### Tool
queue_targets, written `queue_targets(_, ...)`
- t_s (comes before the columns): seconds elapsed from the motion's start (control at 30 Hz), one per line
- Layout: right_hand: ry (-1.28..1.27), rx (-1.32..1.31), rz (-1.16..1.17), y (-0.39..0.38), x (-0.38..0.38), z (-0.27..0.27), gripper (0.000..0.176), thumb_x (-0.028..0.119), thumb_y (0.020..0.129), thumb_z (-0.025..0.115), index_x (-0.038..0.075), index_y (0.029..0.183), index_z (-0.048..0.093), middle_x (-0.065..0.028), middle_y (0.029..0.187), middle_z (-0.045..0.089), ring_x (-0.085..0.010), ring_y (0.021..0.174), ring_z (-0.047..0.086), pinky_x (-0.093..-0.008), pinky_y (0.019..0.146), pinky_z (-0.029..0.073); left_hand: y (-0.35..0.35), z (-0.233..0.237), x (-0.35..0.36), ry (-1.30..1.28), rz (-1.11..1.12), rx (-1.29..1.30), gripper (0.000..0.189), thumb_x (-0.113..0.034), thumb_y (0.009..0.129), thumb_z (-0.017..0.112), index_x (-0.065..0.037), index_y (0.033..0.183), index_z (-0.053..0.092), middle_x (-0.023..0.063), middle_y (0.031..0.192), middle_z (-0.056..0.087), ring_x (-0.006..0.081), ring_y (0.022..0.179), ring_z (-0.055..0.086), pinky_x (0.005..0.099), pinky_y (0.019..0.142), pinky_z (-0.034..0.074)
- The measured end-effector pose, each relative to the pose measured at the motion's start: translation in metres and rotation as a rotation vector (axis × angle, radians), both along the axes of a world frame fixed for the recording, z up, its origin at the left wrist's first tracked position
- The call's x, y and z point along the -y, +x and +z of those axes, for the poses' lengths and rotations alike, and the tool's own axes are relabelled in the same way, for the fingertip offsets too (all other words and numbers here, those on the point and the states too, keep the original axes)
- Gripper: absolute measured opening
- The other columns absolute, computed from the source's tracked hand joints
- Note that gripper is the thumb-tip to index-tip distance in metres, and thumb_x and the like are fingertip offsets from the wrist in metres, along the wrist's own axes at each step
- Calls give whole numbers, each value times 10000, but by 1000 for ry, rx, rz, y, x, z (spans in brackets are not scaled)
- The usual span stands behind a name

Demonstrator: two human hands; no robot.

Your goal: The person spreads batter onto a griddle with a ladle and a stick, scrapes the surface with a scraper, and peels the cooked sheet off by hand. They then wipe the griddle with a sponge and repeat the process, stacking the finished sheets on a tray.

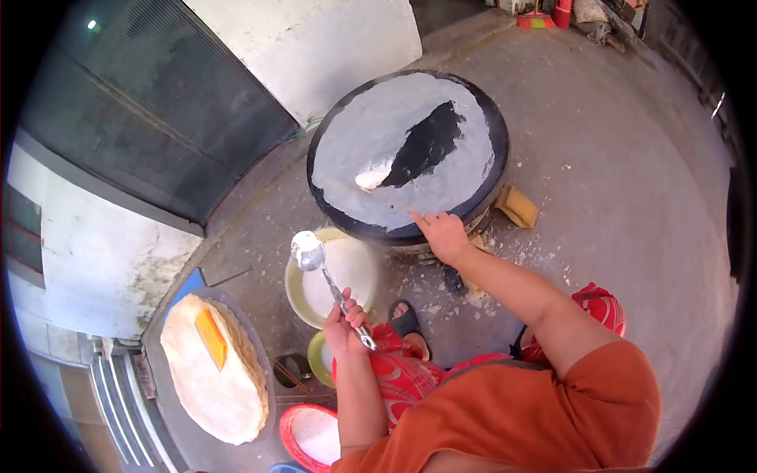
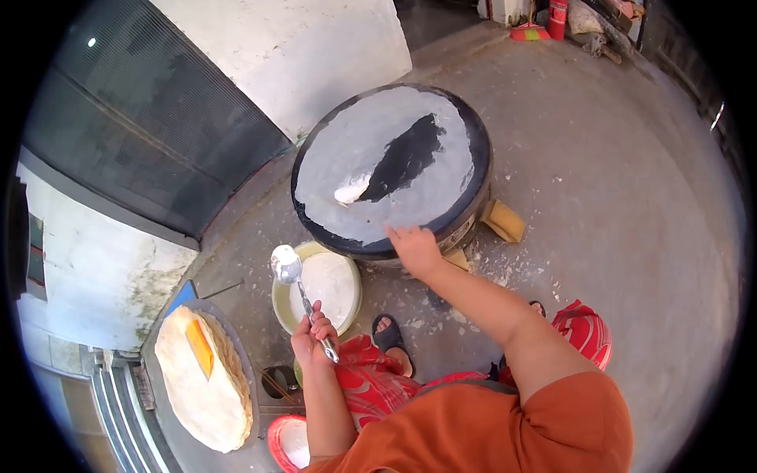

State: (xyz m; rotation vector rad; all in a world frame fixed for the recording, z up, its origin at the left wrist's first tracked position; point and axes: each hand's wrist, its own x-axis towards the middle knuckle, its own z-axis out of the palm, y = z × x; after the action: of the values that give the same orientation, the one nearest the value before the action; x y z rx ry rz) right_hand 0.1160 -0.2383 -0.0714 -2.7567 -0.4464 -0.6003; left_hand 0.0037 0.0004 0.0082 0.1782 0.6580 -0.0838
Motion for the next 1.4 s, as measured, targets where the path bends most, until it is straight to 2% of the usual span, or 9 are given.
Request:
queue_targets(0.27,51,-205,-291,13,37,24,340,79,704,518,96,1042,544,-81,809,573,-261,728,566,-380,628,468,-3,-2,2,57,-13,-11,316,-207,910,322,22,1081,455,43,710,444,99,502,374,207,413,324)
queue_targets(0.33,175,-108,-55,-8,26,11,380,72,677,538,96,1057,536,-86,801,567,-252,747,565,-374,632,468,-1,-2,2,49,-18,-7,316,-209,910,321,21,1080,457,44,710,444,100,502,374,208,413,325)
queue_targets(0.53,-161,-73,-257,30,76,10,333,73,714,478,113,1039,538,-68,795,565,-238,716,579,-341,571,459,-3,-2,2,-7,-32,4,319,-213,912,322,23,1075,461,48,713,446,101,505,378,210,415,328)
queue_targets(0.7,268,-168,-329,31,58,-4,440,25,667,498,134,1093,523,-95,846,549,-286,737,568,-403,623,467,0,-3,4,15,-32,-6,322,-213,913,323,28,1076,461,50,713,446,101,508,383,212,414,330)
queue_targets(0.83,-37,-204,-295,38,80,0,430,33,675,504,139,1090,530,-93,860,557,-285,741,574,-390,620,480,1,-4,7,29,-31,-7,325,-210,912,321,33,1076,462,49,709,444,103,502,382,211,410,328)
queue_targets(1.03,347,-229,-472,33,86,16,377,78,679,521,133,1051,551,-98,826,563,-283,735,574,-387,640,479,3,-6,7,35,-38,-2,330,-203,910,318,43,1077,460,57,711,452,107,498,385,210,405,324)
queue_targets(1.13,219,-163,-104,-2,71,6,394,85,660,524,129,1050,552,-88,800,548,-274,729,563,-394,638,469,8,-2,13,57,-17,0,337,-203,912,318,60,1070,459,53,696,457,103,489,394,209,395,330)
queue_targets(1.23,-59,-146,-283,35,109,-14,356,65,709,482,125,1058,519,-81,860,552,-256,746,566,-372,618,473,6,-1,16,81,-25,-7,344,-201,913,317,75,1063,458,47,680,457,97,481,401,206,388,338)
queue_targets(1.4,133,-242,-480,50,127,18,342,71,697,497,123,1033,534,-94,887,554,-281,769,573,-393,664,476,4,-5,13,33,-53,2,335,-208,910,323,49,1081,453,60,713,456,108,498,388,216,400,332)
